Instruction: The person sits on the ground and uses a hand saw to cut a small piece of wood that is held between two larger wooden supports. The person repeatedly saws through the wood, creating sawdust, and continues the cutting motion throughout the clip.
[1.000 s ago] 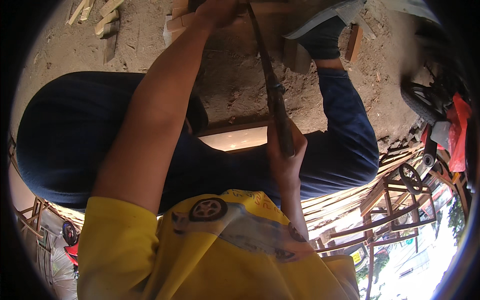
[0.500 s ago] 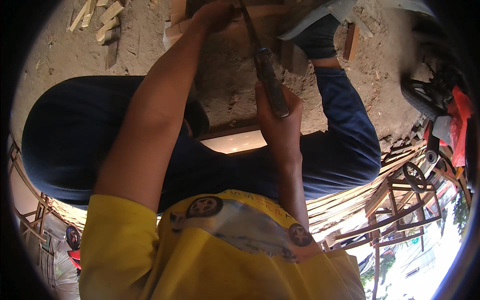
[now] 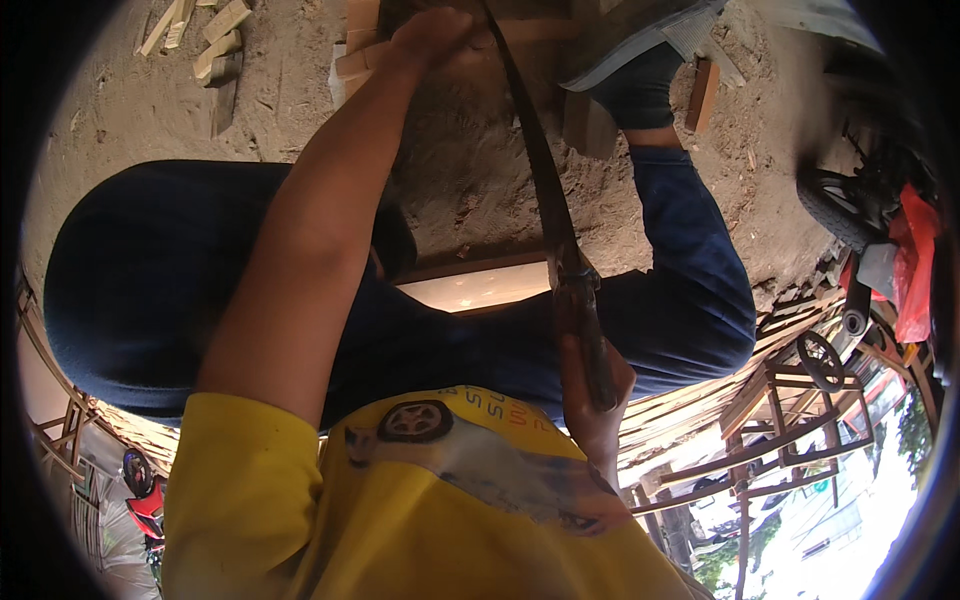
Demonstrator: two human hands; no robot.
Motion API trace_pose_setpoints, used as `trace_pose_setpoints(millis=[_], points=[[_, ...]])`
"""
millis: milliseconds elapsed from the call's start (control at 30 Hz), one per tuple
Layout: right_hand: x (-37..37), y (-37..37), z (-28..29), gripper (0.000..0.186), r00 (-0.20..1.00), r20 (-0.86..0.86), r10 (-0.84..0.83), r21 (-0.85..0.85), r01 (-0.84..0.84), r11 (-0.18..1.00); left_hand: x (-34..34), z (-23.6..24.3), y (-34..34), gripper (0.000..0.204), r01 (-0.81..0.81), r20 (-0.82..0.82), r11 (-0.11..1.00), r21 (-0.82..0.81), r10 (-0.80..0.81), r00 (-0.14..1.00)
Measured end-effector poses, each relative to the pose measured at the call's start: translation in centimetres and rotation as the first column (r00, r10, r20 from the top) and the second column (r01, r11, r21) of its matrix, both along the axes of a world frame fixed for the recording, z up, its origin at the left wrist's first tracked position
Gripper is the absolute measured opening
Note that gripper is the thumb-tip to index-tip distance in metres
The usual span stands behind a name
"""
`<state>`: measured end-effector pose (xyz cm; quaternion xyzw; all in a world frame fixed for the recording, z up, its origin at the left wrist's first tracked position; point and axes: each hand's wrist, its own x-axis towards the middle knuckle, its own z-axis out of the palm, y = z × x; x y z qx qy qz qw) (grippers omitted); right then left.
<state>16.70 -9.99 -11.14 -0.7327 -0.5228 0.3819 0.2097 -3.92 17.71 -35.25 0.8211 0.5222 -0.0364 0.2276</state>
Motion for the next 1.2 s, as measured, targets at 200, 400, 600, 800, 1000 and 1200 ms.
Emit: trace_pose_setpoints(millis=[200, 400, 600, 800, 1000, 1200], points=[[-1.7, 6.0, -3.8, 0.008, 0.988, -0.156, -0.006, -0.124, -0.013, 0.992, 0.1, -6.8, -0.2, 0.038, 0.053, 0.007, 0.971, 0.233, -0.056, 0.998], [-0.3, -0.5, 0.7, 0.017, 0.996, -0.052, -0.074, -0.039, 0.072, 0.997, 0.2, 0.9, 0.5, 0.037, 0.066, -0.058, 0.996, -0.058, -0.069, 0.996], [-2.2, 7.6, -5.7, 0.013, 0.969, -0.230, -0.093, -0.146, 0.060, 0.987, 0.8, -3.8, 0.6, 0.042, -0.139, 0.095, 0.990, 0.019, 0.137, 0.986], [0.0, 0.0, -0.6, 0.013, 0.997, -0.067, -0.041, -0.031, 0.039, 0.999, 0.7, 1.4, 0.7, 0.040, 0.033, -0.131, 0.995, -0.097, -0.045, 0.990], [-2.7, 8.1, -4.5, 0.018, 0.967, -0.235, -0.098, -0.117, 0.072, 0.990, 0.5, -3.1, 0.0, 0.039, -0.227, 0.098, 0.972, -0.064, 0.232, 0.968], [-0.6, 1.1, -1.2, 0.017, 0.996, -0.082, -0.039, 0.037, 0.042, 0.998, 0.1, -2.1, 0.1, 0.037, -0.058, 0.043, 0.997, -0.041, 0.060, 0.997]])
